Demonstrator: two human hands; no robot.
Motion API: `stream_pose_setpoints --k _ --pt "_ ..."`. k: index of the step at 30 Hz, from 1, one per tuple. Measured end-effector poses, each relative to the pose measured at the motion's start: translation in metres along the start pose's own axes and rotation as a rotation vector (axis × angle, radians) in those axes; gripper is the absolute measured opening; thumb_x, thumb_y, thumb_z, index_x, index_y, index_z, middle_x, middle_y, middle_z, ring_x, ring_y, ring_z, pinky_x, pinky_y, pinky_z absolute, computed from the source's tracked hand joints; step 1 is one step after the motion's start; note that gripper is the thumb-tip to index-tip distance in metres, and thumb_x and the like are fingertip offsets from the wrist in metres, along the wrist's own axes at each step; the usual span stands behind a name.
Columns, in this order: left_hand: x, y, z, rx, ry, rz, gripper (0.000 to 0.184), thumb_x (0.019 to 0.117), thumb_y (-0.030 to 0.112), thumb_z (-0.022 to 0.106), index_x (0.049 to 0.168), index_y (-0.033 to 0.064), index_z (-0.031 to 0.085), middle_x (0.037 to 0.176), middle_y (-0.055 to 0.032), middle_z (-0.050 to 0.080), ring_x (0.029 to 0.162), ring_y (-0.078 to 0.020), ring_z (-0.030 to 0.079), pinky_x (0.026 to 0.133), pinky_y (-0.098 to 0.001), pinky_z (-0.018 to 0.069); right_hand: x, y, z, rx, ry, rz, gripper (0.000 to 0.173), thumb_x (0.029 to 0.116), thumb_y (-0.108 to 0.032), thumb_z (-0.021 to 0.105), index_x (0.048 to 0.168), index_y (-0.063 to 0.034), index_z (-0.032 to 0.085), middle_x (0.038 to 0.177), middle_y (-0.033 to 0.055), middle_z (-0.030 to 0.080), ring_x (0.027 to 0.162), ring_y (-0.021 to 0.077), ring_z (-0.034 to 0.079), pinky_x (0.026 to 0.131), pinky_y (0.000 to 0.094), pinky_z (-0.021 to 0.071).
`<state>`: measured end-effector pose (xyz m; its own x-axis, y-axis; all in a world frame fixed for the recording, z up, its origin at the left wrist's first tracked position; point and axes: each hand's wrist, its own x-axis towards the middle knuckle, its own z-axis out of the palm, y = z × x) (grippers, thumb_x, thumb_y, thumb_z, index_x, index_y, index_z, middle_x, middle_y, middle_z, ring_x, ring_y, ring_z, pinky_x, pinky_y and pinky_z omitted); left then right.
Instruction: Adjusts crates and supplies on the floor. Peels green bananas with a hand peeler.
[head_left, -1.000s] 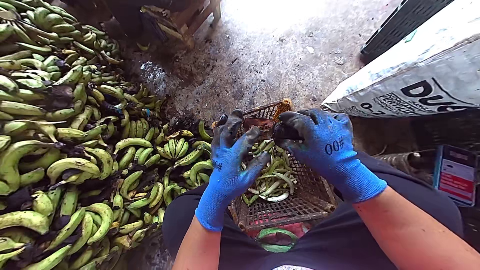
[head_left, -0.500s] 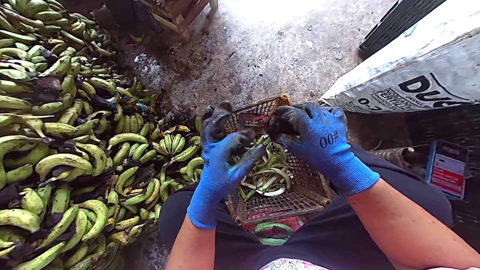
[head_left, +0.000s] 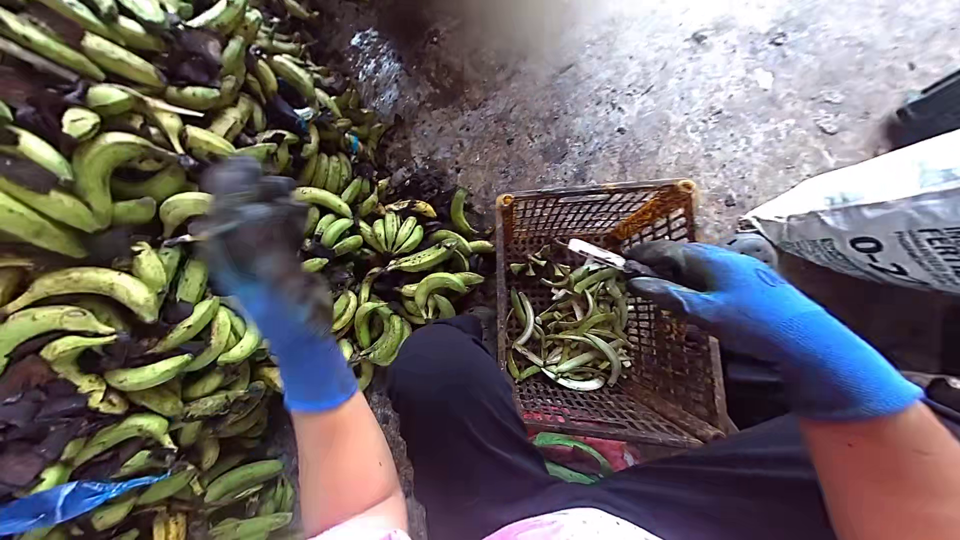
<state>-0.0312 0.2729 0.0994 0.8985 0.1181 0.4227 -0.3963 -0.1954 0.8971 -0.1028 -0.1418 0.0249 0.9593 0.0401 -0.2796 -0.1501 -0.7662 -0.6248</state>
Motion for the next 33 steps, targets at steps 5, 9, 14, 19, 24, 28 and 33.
stream_pose_setpoints --k 5,9,14,19,24,28,33 --pt "0.009 -0.179 -0.010 0.813 -0.644 -0.571 0.037 0.1042 0.023 0.056 0.137 0.0053 0.061 0.138 -0.0215 0.060 0.130 -0.0373 0.056 0.109 -0.0594 0.0430 -0.001 -0.001 -0.010 0.093 0.064 0.014 0.052 0.0888 -0.061 0.061 0.131 -0.0306 0.067 0.116 0.0015 0.071 0.095 0.0179 0.070 0.082 0.0520 0.0579" --pt "-0.021 -0.277 -0.003 1.240 -0.772 -0.530 0.055 0.0892 0.021 0.073 0.142 0.0150 0.059 0.149 -0.0208 0.051 0.136 -0.0479 0.045 0.104 -0.0726 0.0363 0.022 0.012 -0.002 0.154 0.084 0.026 0.052 0.0912 -0.054 0.063 0.131 -0.0209 0.066 0.116 0.0057 0.071 0.095 0.0175 0.070 0.082 0.0455 0.0594" --pt "-0.029 -0.340 0.009 1.358 -0.780 -0.729 0.071 0.0884 0.010 0.070 0.154 0.0216 0.045 0.154 -0.0211 0.044 0.136 -0.0518 0.043 0.099 -0.0739 0.0409 0.042 0.003 0.020 -0.138 0.084 0.013 0.055 0.0889 -0.060 0.058 0.128 -0.0229 0.070 0.120 0.0079 0.070 0.106 0.0286 0.068 0.087 0.0607 0.0530" --pt "-0.002 -0.287 0.009 1.232 -0.929 -0.570 0.031 0.0954 0.014 0.066 0.124 0.0020 0.066 0.128 -0.0256 0.062 0.121 -0.0474 0.058 0.097 -0.0663 0.0477 0.035 -0.009 0.017 -0.120 0.096 -0.064 0.055 0.0893 -0.062 0.058 0.127 -0.0243 0.070 0.120 0.0035 0.071 0.106 0.0208 0.068 0.088 0.0540 0.0544" --pt "0.031 -0.185 0.002 0.972 -0.780 -0.602 0.030 0.1032 0.020 0.053 0.117 -0.0029 0.066 0.116 -0.0286 0.066 0.113 -0.0461 0.063 0.095 -0.0675 0.0470 0.017 -0.032 0.004 0.097 0.164 -0.075 0.054 0.0880 -0.059 0.061 0.129 -0.0253 0.069 0.121 0.0011 0.071 0.104 0.0141 0.068 0.088 0.0459 0.0570" --pt "0.015 -0.082 -0.031 0.429 -0.402 -0.622 0.034 0.1056 0.028 0.054 0.127 0.0044 0.064 0.110 -0.0144 0.070 0.093 -0.0231 0.069 0.085 -0.0431 0.0574 -0.005 -0.030 -0.004 0.375 0.236 -0.124 0.053 0.0866 -0.057 0.068 0.127 -0.0224 0.070 0.118 0.0010 0.072 0.095 0.0137 0.071 0.079 0.0377 0.0618" --pt "-0.029 -0.006 -0.026 -0.566 -0.571 -0.534 0.061 0.0885 0.061 0.068 0.133 0.0206 0.063 0.115 -0.0004 0.072 0.100 -0.0133 0.071 0.085 -0.0345 0.0611 -0.034 -0.047 -0.016 0.820 0.164 -0.158 0.047 0.0913 -0.037 0.068 0.133 -0.0181 0.060 0.111 -0.0013 0.071 0.084 0.0096 0.069 0.070 0.0272 0.0597"
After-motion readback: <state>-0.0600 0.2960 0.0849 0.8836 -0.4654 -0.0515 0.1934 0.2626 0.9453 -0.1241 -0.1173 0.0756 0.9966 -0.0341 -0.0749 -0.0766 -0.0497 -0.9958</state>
